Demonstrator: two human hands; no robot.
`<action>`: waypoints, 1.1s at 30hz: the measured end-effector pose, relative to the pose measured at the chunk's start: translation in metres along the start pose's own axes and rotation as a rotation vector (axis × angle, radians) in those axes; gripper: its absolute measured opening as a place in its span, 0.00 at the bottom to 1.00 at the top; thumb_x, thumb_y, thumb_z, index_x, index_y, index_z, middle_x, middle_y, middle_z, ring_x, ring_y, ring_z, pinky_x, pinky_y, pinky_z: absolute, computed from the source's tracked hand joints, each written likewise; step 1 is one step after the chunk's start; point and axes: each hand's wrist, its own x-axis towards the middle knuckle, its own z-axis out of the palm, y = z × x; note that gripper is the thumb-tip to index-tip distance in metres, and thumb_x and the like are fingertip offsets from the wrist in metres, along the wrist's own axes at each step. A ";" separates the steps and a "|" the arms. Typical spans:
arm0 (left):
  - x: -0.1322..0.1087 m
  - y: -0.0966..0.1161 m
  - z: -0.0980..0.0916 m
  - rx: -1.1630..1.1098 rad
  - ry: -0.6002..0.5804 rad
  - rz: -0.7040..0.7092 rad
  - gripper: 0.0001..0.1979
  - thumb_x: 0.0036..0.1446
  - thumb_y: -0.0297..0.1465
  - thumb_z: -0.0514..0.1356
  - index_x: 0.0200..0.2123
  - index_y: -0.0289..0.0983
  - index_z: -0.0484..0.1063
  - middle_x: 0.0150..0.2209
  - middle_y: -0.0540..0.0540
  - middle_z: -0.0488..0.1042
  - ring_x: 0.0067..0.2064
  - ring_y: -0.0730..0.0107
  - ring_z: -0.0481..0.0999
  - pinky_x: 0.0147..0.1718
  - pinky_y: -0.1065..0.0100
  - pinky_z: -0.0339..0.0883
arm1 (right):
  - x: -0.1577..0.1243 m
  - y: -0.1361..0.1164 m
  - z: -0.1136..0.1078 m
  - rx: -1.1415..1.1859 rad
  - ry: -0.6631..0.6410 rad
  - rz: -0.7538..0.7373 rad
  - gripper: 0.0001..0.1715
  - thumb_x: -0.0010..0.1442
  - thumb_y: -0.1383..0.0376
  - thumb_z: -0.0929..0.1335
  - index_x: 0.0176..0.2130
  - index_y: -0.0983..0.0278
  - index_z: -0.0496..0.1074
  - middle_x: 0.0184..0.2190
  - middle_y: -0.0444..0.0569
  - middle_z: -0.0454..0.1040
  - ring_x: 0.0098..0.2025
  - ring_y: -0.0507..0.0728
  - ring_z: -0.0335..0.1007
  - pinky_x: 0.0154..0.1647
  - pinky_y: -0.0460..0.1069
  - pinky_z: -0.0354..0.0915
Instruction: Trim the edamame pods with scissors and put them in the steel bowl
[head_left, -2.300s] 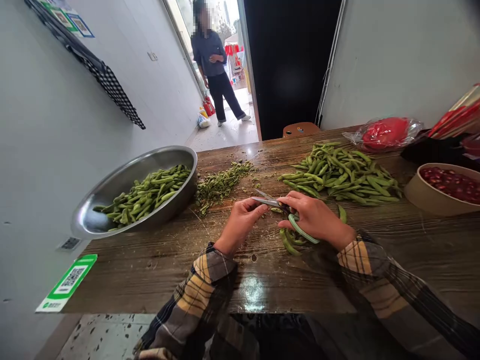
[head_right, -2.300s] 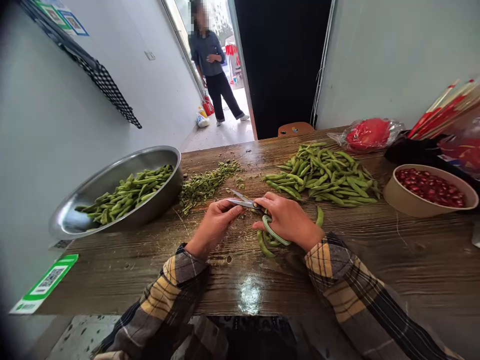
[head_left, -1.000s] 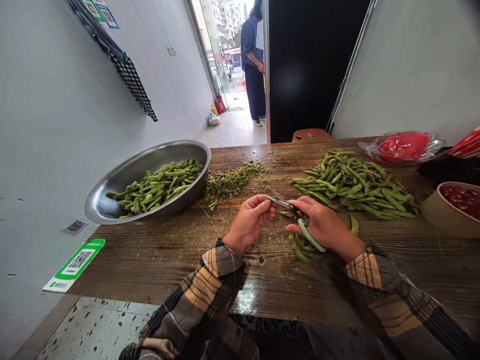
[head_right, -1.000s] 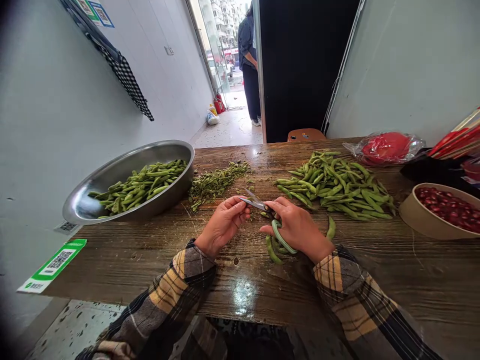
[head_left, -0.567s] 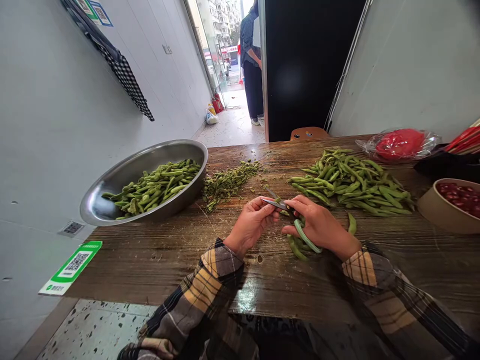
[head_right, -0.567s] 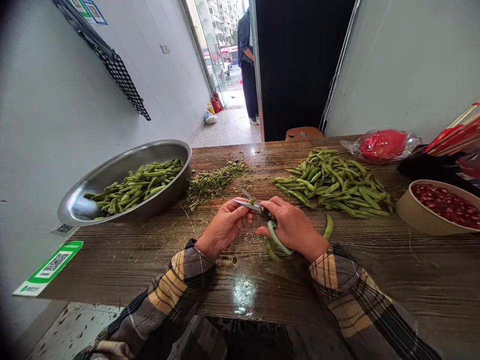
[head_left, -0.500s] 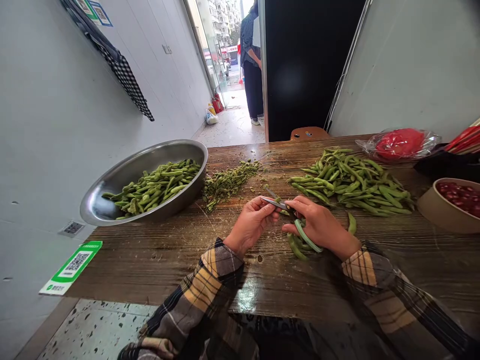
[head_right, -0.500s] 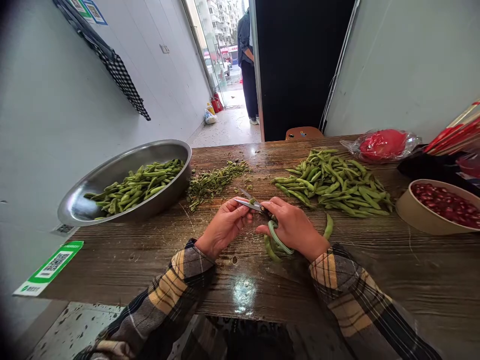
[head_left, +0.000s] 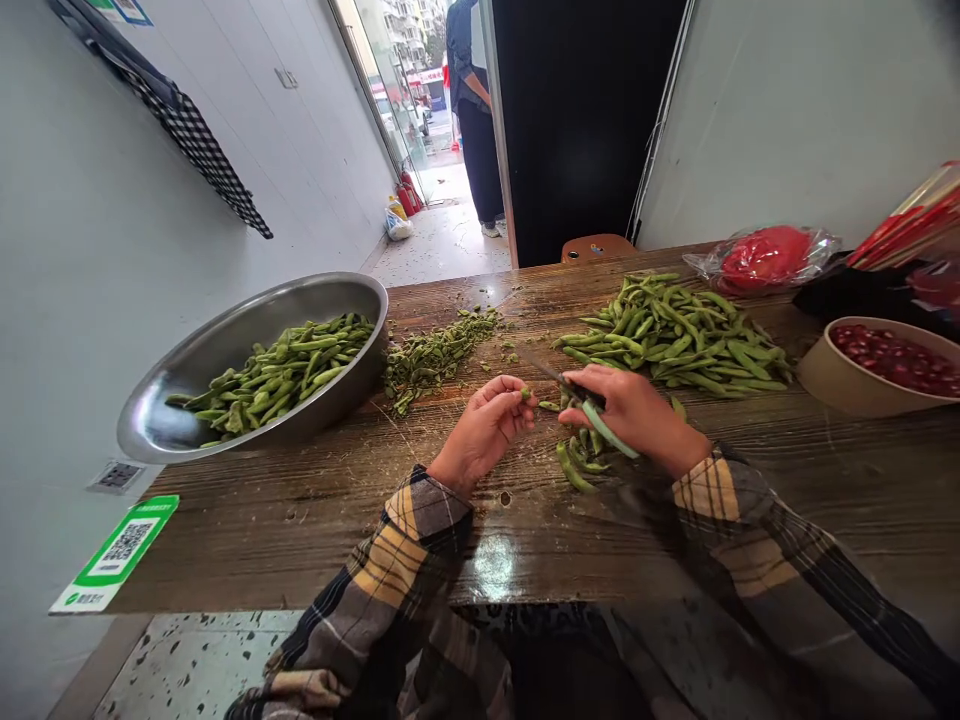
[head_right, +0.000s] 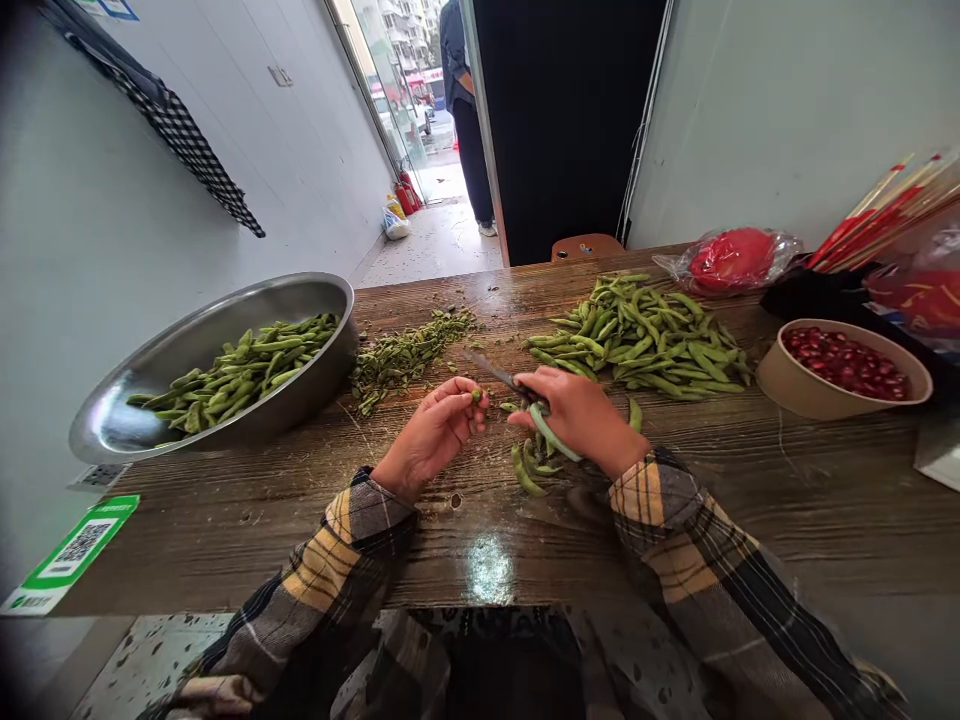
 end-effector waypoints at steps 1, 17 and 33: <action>0.000 0.001 0.000 0.001 -0.028 -0.012 0.09 0.48 0.29 0.64 0.33 0.34 0.68 0.32 0.47 0.73 0.29 0.75 0.72 0.28 0.72 0.66 | 0.001 0.002 -0.002 0.009 0.076 0.034 0.23 0.56 0.55 0.71 0.48 0.63 0.73 0.41 0.54 0.76 0.42 0.63 0.73 0.43 0.56 0.68; -0.014 -0.017 0.024 1.623 -0.167 0.203 0.14 0.48 0.41 0.65 0.26 0.38 0.68 0.27 0.49 0.70 0.29 0.69 0.65 0.27 0.69 0.50 | 0.005 0.013 -0.005 0.043 0.192 0.145 0.24 0.55 0.55 0.71 0.48 0.65 0.74 0.41 0.55 0.78 0.43 0.62 0.73 0.45 0.56 0.67; -0.011 -0.013 0.006 1.573 -0.092 0.285 0.04 0.55 0.30 0.56 0.28 0.38 0.66 0.30 0.47 0.68 0.33 0.68 0.65 0.32 0.69 0.55 | 0.003 0.012 -0.002 -0.017 0.121 0.119 0.23 0.58 0.54 0.69 0.47 0.66 0.73 0.37 0.55 0.77 0.39 0.62 0.73 0.42 0.55 0.67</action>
